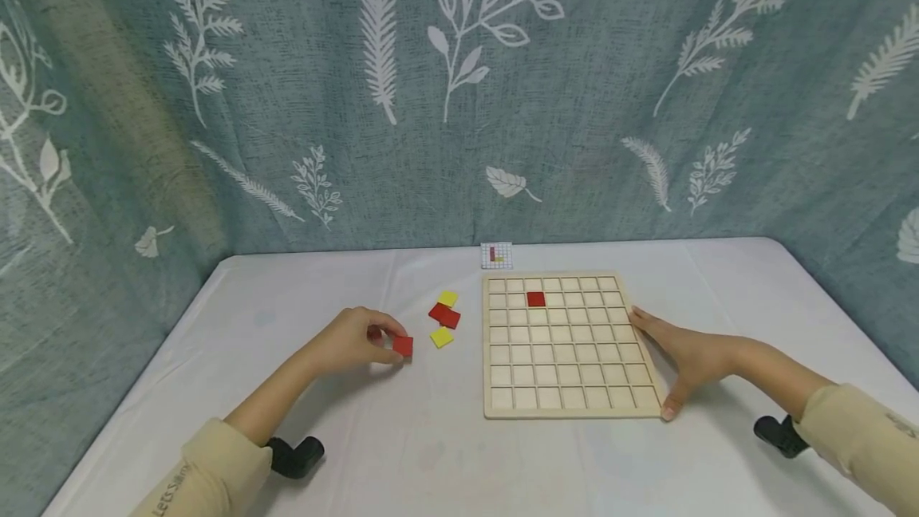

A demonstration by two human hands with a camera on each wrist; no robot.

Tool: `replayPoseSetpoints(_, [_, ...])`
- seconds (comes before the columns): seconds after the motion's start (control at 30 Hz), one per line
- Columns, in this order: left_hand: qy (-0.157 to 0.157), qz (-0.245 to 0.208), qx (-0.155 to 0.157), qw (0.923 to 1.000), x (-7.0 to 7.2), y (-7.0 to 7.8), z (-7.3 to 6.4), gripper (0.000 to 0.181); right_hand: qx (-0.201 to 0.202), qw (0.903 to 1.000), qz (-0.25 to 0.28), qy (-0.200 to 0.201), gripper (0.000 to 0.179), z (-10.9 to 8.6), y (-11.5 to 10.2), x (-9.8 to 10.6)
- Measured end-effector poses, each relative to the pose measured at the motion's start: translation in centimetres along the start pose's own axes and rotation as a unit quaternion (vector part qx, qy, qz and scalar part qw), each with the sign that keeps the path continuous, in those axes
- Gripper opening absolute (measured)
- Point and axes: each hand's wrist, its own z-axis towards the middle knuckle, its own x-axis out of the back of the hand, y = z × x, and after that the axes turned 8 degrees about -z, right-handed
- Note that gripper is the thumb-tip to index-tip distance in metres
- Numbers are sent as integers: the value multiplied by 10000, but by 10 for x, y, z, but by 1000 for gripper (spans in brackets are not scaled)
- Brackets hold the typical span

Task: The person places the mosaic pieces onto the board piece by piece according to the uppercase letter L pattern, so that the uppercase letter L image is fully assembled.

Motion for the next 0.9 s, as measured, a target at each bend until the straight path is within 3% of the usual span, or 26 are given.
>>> replayPoseSetpoints(0.2, [47, -35, -1, 10000, 6, 0, -2, 26, 8, 10000, 69, 11, 138, 0, -1, 1])
replayPoseSetpoints(0.5, [-8, -43, -197, 9998, 0, 4, 3, 23, -37, 10000, 91, -3, 138, 1, -1, 1])
replayPoseSetpoints(0.9, [-7, -187, -16, 9998, -18, 31, 39, 26, -88, 9998, 128, -121, 140, 4, -1, 1])
